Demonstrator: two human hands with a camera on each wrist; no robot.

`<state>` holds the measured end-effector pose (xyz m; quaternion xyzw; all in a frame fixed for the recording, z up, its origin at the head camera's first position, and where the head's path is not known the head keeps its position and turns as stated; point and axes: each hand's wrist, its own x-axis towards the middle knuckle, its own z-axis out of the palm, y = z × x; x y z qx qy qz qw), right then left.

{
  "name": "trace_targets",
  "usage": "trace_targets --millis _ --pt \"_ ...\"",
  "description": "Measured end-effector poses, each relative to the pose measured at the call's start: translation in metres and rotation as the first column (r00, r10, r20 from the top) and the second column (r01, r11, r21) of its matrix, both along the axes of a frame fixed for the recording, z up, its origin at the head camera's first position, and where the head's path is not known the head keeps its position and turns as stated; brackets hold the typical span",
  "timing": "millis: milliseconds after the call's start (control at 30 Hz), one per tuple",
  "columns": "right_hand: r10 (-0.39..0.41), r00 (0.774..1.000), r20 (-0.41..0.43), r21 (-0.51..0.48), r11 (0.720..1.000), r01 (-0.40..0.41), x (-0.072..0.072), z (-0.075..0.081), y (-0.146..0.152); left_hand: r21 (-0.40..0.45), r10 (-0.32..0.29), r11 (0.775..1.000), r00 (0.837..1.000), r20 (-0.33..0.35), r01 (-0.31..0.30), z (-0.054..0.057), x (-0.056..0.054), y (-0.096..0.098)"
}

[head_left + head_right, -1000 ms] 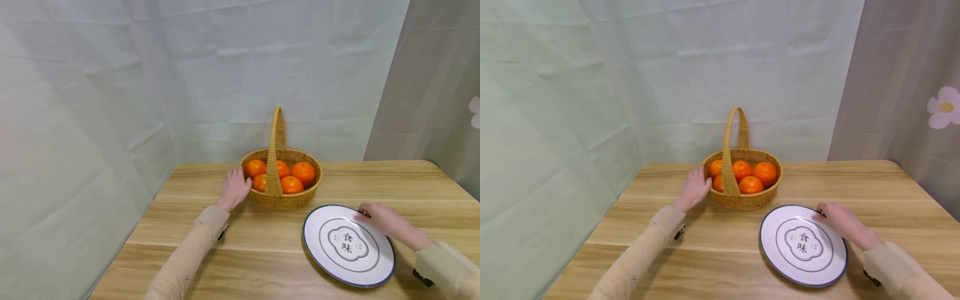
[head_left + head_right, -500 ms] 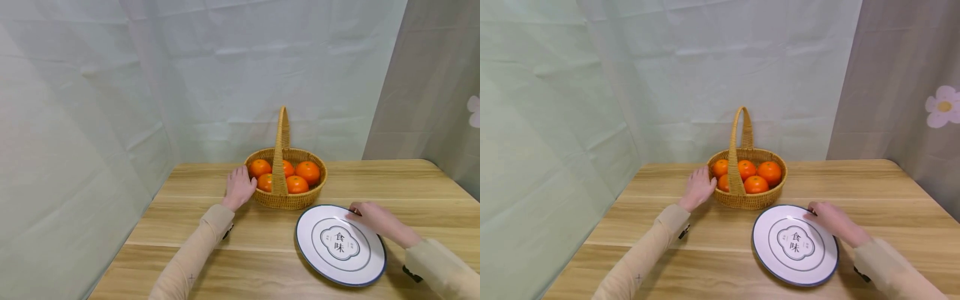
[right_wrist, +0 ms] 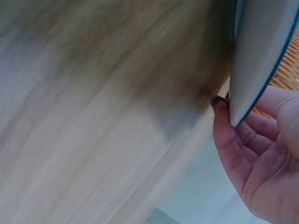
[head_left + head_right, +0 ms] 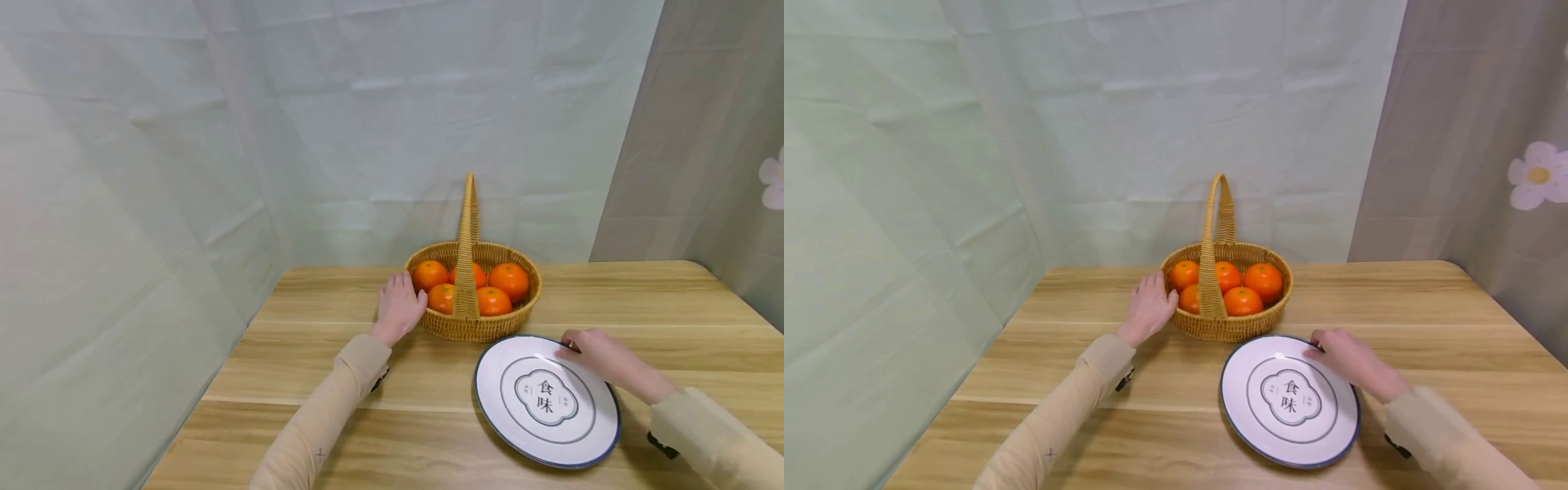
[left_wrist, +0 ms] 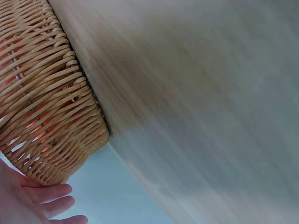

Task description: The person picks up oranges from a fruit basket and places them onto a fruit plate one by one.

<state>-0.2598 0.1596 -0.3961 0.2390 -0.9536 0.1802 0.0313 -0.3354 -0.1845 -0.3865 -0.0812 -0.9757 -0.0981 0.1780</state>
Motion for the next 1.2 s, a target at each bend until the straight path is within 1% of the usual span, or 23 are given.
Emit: trace_targets --millis 200,467,733,967,1200 --pt "0.003 1.0 -0.022 0.016 1.0 -0.003 -0.001 -0.001 -0.006 -0.001 0.002 1.0 1.0 0.015 -0.002 0.0 0.001 0.005" --pt "0.002 1.0 0.015 0.021 1.0 -0.003 -0.001 0.0 -0.014 0.014 0.004 1.0 1.0 -0.016 -0.004 -0.001 0.002 0.011" --pt "0.018 1.0 -0.004 0.01 1.0 -0.018 -0.004 -0.002 -0.018 -0.001 0.019 1.0 0.999 -0.048 -0.019 -0.001 0.003 0.018" --pt "0.021 1.0 -0.004 0.002 1.0 -0.021 -0.003 -0.002 -0.025 0.01 0.007 1.0 0.997 -0.08 -0.006 0.0 0.006 0.023" --pt "0.03 1.0 0.0 -0.016 0.999 -0.03 -0.003 -0.002 -0.03 0.011 0.014 1.0 0.999 -0.045 -0.014 0.001 0.009 0.024"
